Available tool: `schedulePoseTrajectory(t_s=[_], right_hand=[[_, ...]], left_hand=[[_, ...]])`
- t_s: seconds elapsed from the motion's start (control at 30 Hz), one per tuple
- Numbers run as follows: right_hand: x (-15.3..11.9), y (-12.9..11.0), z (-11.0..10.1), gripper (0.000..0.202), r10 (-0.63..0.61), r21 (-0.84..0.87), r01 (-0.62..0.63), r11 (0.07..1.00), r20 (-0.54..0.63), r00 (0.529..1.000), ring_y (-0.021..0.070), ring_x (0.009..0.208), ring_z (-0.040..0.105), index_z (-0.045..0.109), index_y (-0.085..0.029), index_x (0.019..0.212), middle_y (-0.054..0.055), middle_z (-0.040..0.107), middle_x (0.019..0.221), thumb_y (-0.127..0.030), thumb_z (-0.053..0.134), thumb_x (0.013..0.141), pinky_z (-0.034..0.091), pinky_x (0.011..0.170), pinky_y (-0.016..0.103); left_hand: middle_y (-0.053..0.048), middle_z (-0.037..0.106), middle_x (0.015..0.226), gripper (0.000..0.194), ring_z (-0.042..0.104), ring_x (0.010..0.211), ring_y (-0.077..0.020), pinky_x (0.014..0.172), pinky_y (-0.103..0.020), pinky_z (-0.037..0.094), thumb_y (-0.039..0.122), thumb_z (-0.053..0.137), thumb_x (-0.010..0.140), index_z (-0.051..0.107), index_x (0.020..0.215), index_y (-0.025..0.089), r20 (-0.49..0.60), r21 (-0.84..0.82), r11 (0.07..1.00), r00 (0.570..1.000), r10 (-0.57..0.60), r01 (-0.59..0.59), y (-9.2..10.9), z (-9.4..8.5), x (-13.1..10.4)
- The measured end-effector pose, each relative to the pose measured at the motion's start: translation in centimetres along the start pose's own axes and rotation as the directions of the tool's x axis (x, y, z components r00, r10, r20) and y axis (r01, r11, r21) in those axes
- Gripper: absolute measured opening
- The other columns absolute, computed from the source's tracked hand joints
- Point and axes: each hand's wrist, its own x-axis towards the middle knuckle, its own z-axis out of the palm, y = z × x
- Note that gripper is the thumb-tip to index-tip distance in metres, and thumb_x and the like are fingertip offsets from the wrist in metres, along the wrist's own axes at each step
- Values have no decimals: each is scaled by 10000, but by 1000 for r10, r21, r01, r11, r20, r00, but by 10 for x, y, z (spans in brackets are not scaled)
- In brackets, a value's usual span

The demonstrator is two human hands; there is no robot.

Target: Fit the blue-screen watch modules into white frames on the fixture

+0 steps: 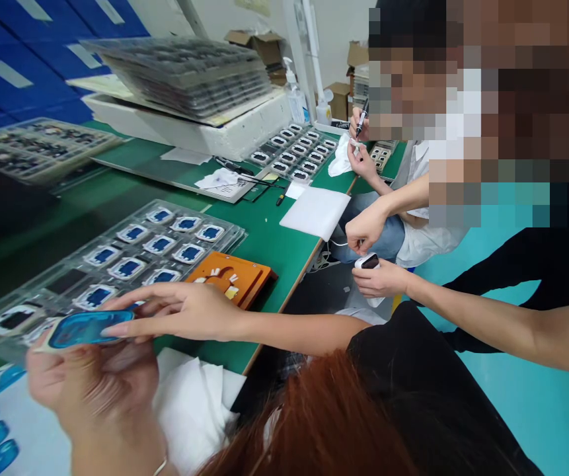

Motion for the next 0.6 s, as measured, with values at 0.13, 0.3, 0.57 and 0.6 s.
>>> schedulePoseTrajectory(t_s=[0.13,0.3,0.57,0.6], right_hand=[[-4,-2,2,221,-37,-68,38,997,26,999,-59,618,575,659,-218,950,-226,606,702,-190,659,731,460,715,111],[-4,1,1,248,-55,-99,59,993,48,997,-61,645,570,642,-208,999,-233,602,715,-211,655,751,451,727,130],[-3,4,-1,234,-67,-100,72,992,54,996,-43,655,561,651,-223,992,-229,600,700,-217,653,758,457,728,156],[-2,5,-1,224,-65,-90,69,994,45,997,-36,647,567,661,-227,973,-222,604,696,-218,666,749,465,718,149]], left_hand=[[45,712,756,480,657,677,-130,454,-197,516,337,972,452,682,819,228,-11,0,1000,1000,-4,4,0,2,-1],[39,710,767,502,653,695,-134,463,-200,518,362,975,426,686,815,231,-14,7,1000,1000,3,-3,1,4,-1],[59,669,678,603,596,605,-106,455,-178,498,367,990,302,660,781,208,-98,14,1000,995,-13,15,1,5,1],[59,671,674,612,596,610,-104,490,-189,520,378,990,281,652,760,200,-105,17,1000,994,-24,26,2,6,1]])
